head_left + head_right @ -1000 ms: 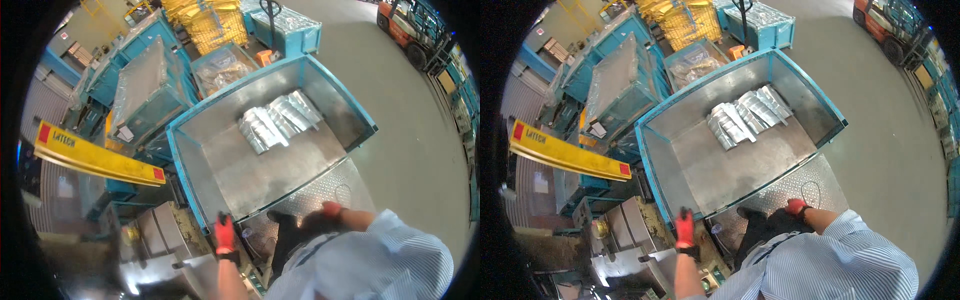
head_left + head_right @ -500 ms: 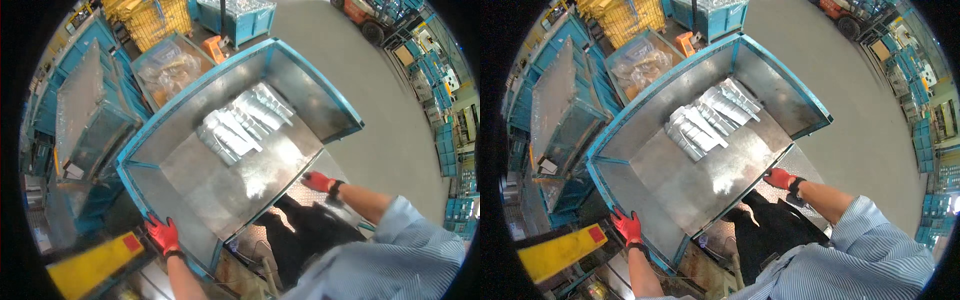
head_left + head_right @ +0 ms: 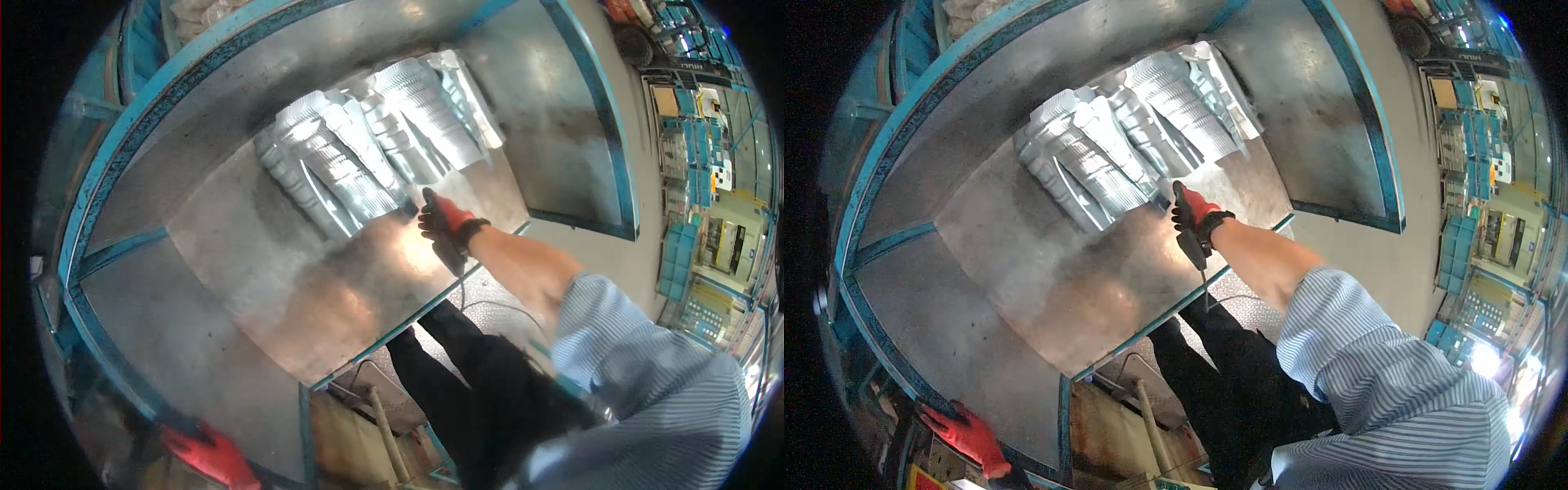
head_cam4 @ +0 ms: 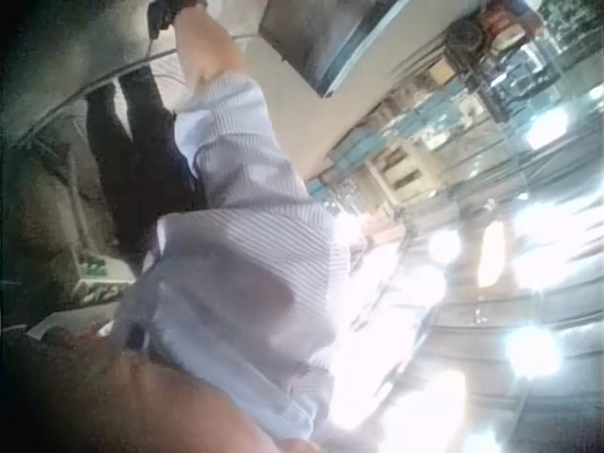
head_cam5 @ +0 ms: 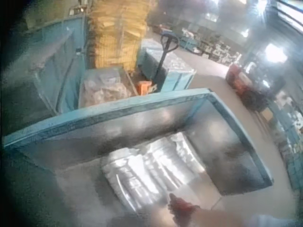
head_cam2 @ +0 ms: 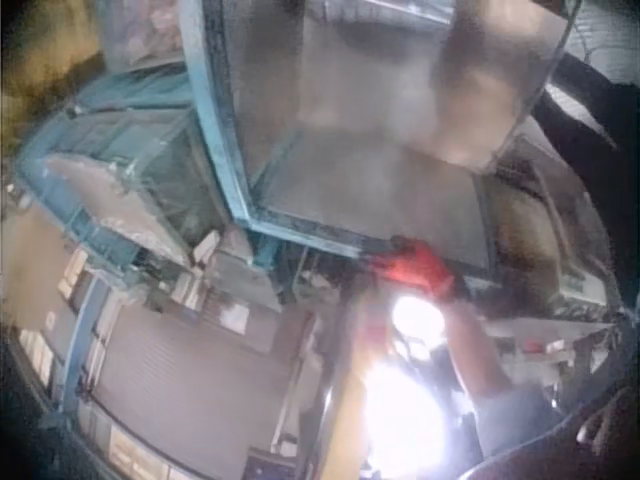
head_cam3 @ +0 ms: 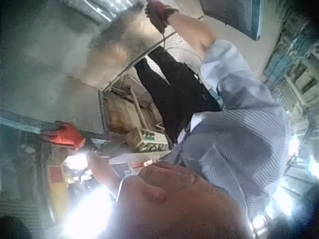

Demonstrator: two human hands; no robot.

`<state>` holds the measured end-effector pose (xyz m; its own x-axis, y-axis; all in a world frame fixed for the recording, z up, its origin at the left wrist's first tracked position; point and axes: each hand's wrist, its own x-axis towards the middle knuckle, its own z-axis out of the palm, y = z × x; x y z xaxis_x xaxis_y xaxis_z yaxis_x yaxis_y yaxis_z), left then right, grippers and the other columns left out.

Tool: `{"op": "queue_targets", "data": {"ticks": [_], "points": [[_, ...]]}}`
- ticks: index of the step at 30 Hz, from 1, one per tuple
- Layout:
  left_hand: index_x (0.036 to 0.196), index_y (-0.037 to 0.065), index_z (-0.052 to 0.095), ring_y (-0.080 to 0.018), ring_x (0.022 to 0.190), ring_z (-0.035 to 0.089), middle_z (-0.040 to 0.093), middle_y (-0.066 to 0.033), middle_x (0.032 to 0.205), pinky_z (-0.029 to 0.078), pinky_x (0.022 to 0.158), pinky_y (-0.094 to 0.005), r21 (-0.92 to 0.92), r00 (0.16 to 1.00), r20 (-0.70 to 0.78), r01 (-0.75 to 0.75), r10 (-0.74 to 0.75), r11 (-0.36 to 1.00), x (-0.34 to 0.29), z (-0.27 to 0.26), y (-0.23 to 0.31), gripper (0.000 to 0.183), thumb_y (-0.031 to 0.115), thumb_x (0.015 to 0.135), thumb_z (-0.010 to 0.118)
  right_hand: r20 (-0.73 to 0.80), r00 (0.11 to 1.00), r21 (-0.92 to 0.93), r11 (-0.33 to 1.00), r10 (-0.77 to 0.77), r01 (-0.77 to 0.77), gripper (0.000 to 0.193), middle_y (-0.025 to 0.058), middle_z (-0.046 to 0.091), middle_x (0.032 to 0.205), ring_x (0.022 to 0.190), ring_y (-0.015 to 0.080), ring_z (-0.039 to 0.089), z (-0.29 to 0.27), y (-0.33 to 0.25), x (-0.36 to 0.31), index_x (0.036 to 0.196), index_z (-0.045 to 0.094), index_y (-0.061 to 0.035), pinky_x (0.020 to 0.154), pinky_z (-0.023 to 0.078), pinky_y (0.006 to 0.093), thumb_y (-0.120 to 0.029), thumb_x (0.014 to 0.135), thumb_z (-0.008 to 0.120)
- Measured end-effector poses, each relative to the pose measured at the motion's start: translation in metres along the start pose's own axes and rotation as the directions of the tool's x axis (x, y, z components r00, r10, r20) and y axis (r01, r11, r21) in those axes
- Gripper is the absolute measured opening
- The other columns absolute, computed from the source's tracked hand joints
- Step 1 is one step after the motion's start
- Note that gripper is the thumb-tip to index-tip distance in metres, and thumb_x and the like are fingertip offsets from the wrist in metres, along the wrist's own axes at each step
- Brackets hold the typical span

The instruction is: The recorder is fabricating metal pieces using a machine.

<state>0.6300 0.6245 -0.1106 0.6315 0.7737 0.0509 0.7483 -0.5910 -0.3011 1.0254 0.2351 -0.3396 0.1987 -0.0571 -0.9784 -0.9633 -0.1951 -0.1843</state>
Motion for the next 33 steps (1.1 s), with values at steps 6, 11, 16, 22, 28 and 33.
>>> {"op": "queue_targets", "data": {"ticks": [6,11,16,22,28,33], "points": [[0.148,-0.002,0.024,-0.0423,0.138,0.029,0.023,-0.0286,0.151,0.030,0.112,-0.0465,0.094,0.998,0.044,0.037,-0.041,0.995,0.001,0.027,-0.008,0.067,0.024,0.095,0.055,0.088,0.995,0.193,0.981,-0.049,0.031,0.059,0.0077,0.059,0.096,0.090,0.0240,0.059,0.027,0.006,0.025,0.110,0.056,-0.0076,0.079,0.052,0.0410,-0.063,0.091,0.045],[0.148,-0.002,0.023,-0.0435,0.138,0.027,0.022,-0.0281,0.151,0.029,0.112,-0.0484,0.078,0.998,0.052,0.015,-0.019,0.997,-0.007,0.030,-0.009,0.066,0.024,0.095,0.054,0.087,0.996,0.137,0.990,-0.027,0.015,0.038,0.0089,0.054,0.086,0.077,0.0310,0.059,0.023,0.009,0.034,0.098,0.054,-0.0194,0.060,0.049,0.0453,-0.056,0.090,0.050],[0.148,-0.003,0.023,-0.0433,0.138,0.027,0.021,-0.0282,0.151,0.029,0.112,-0.0502,0.091,0.996,0.059,0.056,-0.061,0.994,-0.005,0.026,-0.006,0.067,0.023,0.094,0.055,0.189,0.982,0.230,0.973,-0.008,-0.036,0.028,0.0057,0.053,0.093,0.080,0.0289,0.060,0.024,0.005,0.027,0.099,0.052,-0.0167,0.064,0.053,0.0459,-0.044,0.094,0.051],[0.136,-0.003,0.040,-0.0450,0.122,0.047,0.046,-0.0319,0.134,0.042,0.098,-0.0518,0.205,0.995,-0.029,-0.084,0.092,0.975,0.049,-0.024,0.052,0.065,0.037,0.089,0.059,0.162,0.986,0.148,0.989,-0.028,0.004,0.037,0.0046,0.053,0.107,0.094,0.0261,0.059,0.022,-0.001,0.022,0.109,0.056,-0.0169,0.078,0.052,0.0415,-0.050,0.093,0.049],[0.140,-0.003,0.036,-0.0502,0.123,0.045,0.045,-0.0337,0.134,0.042,0.095,-0.0560,0.125,0.997,-0.026,-0.068,0.071,0.990,0.051,-0.029,0.051,0.069,0.035,0.088,0.060,0.186,0.980,-0.322,0.939,-0.062,0.121,0.069,0.0076,0.057,0.126,0.108,0.0255,0.054,-0.013,-0.009,0.022,0.132,0.053,-0.0121,0.091,0.046,0.0419,-0.066,0.089,0.046],[0.141,-0.003,0.036,-0.0487,0.118,0.049,0.046,-0.0339,0.132,0.043,0.091,-0.0561,0.251,0.978,-0.089,-0.159,0.186,0.955,0.058,-0.041,0.055,0.069,0.035,0.087,0.060,0.213,0.850,-0.855,0.330,-0.481,0.401,0.081,0.0247,0.053,0.131,0.121,0.0385,0.051,-0.008,-0.047,0.018,0.136,0.043,0.0032,0.097,0.044,0.0436,-0.058,0.085,0.059]]}}
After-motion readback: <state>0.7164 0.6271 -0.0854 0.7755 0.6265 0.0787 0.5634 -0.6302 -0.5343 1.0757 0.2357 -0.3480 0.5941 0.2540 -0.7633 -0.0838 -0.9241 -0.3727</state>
